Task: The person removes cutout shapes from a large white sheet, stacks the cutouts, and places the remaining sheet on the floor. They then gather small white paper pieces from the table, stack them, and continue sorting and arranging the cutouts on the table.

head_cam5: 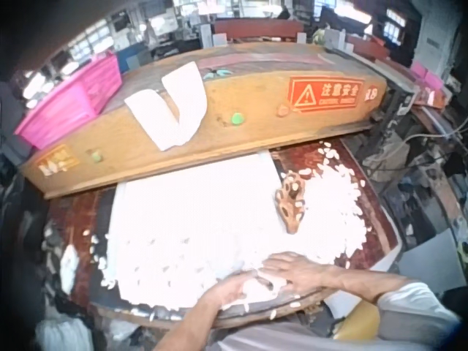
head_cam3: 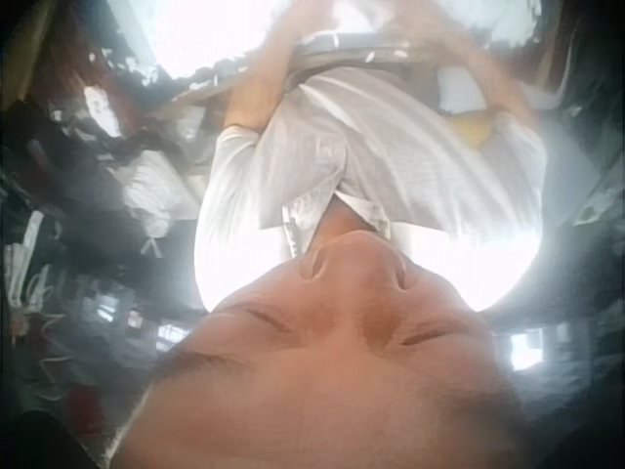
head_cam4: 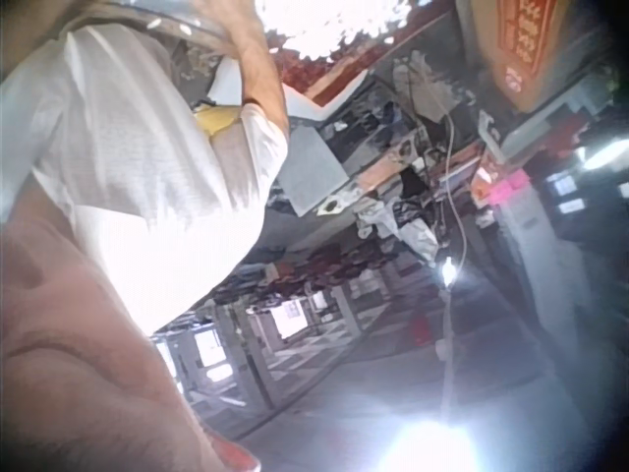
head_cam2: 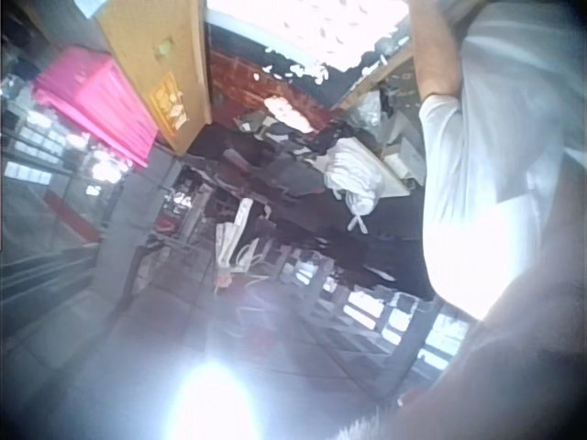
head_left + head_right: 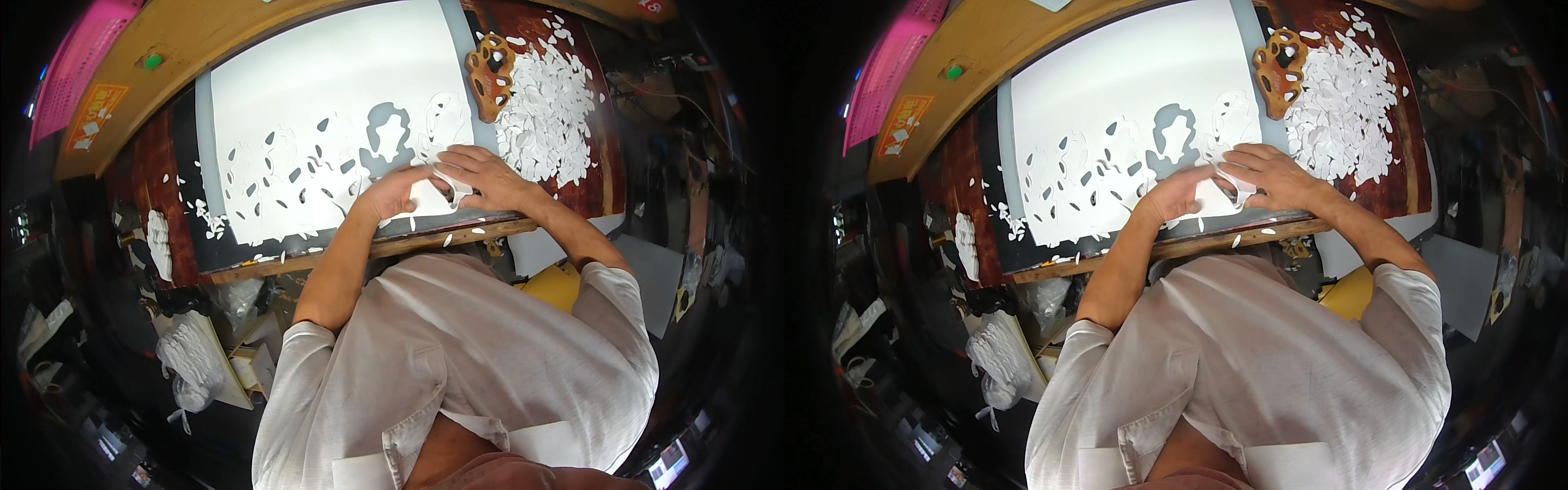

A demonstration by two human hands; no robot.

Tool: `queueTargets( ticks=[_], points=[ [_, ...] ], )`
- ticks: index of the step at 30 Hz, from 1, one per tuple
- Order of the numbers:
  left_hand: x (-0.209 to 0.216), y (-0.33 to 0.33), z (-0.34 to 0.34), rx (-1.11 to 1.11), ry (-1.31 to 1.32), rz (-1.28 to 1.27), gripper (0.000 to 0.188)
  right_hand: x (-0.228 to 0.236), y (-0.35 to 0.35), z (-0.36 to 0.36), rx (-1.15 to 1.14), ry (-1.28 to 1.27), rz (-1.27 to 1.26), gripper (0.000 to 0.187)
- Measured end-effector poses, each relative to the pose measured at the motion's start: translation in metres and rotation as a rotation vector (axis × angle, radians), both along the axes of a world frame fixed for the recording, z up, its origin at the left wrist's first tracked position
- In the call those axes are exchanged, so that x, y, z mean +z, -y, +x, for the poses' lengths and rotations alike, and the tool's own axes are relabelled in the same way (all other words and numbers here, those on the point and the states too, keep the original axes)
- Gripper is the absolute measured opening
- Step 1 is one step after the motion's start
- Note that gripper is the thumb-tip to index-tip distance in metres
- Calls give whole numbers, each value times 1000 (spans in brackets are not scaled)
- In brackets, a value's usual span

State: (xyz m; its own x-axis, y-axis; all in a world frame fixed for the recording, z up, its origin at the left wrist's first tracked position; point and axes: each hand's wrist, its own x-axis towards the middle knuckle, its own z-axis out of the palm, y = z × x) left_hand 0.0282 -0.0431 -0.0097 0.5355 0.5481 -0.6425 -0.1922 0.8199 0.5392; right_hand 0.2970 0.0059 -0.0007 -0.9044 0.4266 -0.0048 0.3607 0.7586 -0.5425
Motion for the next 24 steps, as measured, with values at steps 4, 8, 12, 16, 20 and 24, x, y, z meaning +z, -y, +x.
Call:
queueTargets(
  ticks=[4, 8, 12, 16, 20, 24],
  points=[
    [1, 1, 5, -84, -151, 82, 47, -2, -8, 1, 34, -29, -35, 74],
    [-4, 12, 8, 25, -224, 112, 53, 0, -17, 2, -22, -70, -261, 63],
    [-12, 22, 16, 99, -267, 270, 52, 5, -23, -5, -221, -115, -294, 52],
    [-21, 29, 31, 179, -390, 281, 42, 31, -44, -19, -124, -112, -159, 42],
    [-33, 49, 35, 330, -558, 338, 40, 85, -111, -34, -768, -276, -388, 33],
    [-50, 74, 28, 632, -401, 487, 34, 144, -186, -60, -607, -623, -74, 46]
  ],
)
